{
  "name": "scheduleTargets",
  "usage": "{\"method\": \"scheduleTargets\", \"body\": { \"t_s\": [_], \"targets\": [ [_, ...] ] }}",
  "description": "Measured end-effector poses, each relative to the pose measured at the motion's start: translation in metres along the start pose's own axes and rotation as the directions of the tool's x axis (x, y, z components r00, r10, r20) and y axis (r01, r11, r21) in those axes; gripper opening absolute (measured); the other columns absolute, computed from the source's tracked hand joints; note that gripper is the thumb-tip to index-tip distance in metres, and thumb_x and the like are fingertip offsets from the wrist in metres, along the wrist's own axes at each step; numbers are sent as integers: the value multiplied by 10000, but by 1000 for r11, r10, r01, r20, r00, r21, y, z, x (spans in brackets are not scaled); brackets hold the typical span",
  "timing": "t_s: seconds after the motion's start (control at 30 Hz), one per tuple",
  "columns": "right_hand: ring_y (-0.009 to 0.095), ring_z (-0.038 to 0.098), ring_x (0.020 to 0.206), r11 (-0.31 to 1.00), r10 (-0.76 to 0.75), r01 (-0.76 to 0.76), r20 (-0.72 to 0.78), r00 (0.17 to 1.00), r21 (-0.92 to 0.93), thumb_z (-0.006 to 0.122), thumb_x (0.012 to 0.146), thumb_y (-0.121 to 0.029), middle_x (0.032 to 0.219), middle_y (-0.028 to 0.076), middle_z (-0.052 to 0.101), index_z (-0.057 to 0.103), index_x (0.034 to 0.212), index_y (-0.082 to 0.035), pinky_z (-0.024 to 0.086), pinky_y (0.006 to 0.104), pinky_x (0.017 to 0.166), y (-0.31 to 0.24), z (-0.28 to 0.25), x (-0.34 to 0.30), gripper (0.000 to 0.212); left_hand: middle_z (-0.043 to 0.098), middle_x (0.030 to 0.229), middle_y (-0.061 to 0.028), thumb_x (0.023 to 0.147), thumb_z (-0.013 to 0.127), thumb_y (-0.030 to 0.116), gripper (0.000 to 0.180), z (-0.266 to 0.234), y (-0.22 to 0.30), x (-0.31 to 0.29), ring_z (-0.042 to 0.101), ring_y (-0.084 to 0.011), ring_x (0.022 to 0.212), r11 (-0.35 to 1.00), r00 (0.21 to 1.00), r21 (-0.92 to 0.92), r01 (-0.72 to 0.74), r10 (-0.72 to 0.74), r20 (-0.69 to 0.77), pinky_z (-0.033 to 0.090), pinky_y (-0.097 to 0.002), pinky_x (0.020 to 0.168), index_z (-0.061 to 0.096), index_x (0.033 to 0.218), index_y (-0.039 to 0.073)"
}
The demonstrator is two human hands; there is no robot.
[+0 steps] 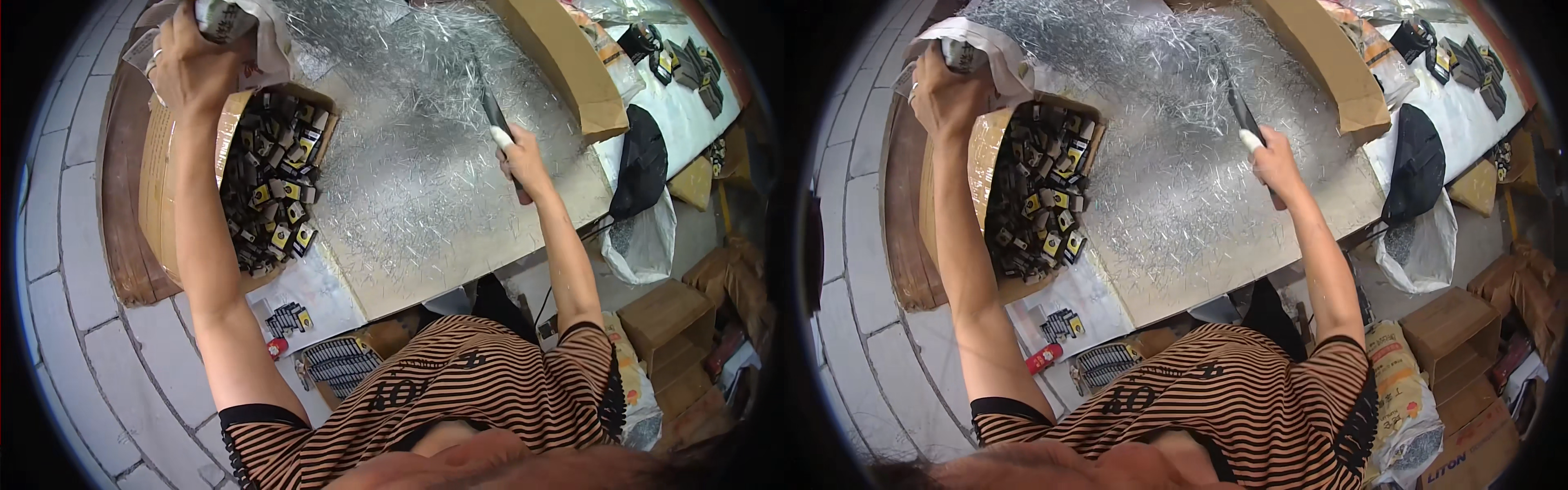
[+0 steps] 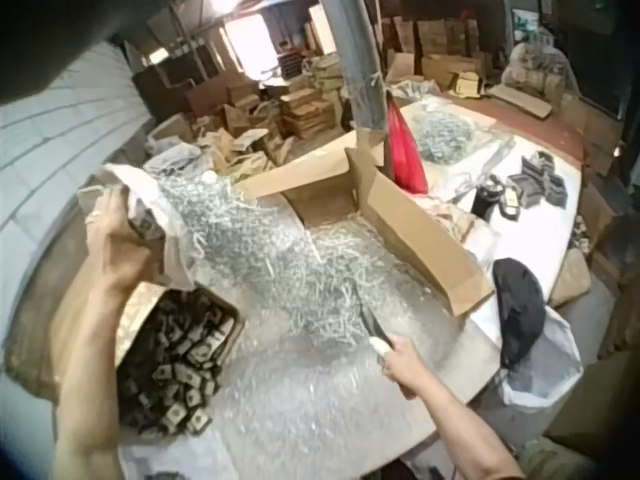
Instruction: Packing small labeled components into individual boxes and organizing them into a storage tray.
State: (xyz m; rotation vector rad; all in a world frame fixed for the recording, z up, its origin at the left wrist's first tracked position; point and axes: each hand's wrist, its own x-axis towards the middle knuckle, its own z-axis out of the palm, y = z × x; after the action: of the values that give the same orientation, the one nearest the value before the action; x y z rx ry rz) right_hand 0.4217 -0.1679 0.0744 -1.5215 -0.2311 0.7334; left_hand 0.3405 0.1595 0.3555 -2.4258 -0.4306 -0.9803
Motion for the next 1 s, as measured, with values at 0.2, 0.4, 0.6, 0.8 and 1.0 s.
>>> {"method": "scheduleTargets", "body": {
  "t_s": [0.2,0.4,0.6,0.8,1.0],
  "targets": [
    [47,395,425,976,-204,206,30,978,-66,577,953,-235,583,-40,452,542,868,-70,291,235,374,-18,12,22,189,644,1094,-152,625,786,240,612,28,-10,-3,597,-358,1046,984,994,-178,22,-41,-104,484,-420,889,582,1165,37],
    [51,429,441,969,-235,236,22,972,-67,592,951,-277,599,-24,484,542,842,-73,333,235,400,-66,16,99,237,663,1013,-171,608,781,170,522,88,-1,-29,653,-313,939,906,984,-405,124,-165,-69,505,-373,826,596,1066,3],
    [94,470,484,887,-362,337,-22,932,-317,620,910,-284,603,17,509,553,823,-13,373,288,442,-57,7,187,292,621,1057,-209,606,829,318,692,183,28,-75,595,-385,998,590,902,-719,367,-415,120,486,-453,802,549,1148,-9],
    [278,596,633,634,-400,245,-41,916,-733,642,867,-374,662,151,605,624,885,15,463,420,642,-2,-31,250,390,593,1104,-247,600,833,288,704,282,79,-116,561,-438,1040,555,808,-622,553,-538,239,454,-477,894,528,1154,-23],
    [403,621,926,265,-374,202,93,923,-943,624,878,-454,968,207,654,597,1097,-18,480,469,793,28,-39,285,489,418,1338,-338,714,748,378,882,376,63,-203,428,-454,1250,500,620,-401,768,-422,661,375,-473,1032,316,1325,-90]
  ]
}}
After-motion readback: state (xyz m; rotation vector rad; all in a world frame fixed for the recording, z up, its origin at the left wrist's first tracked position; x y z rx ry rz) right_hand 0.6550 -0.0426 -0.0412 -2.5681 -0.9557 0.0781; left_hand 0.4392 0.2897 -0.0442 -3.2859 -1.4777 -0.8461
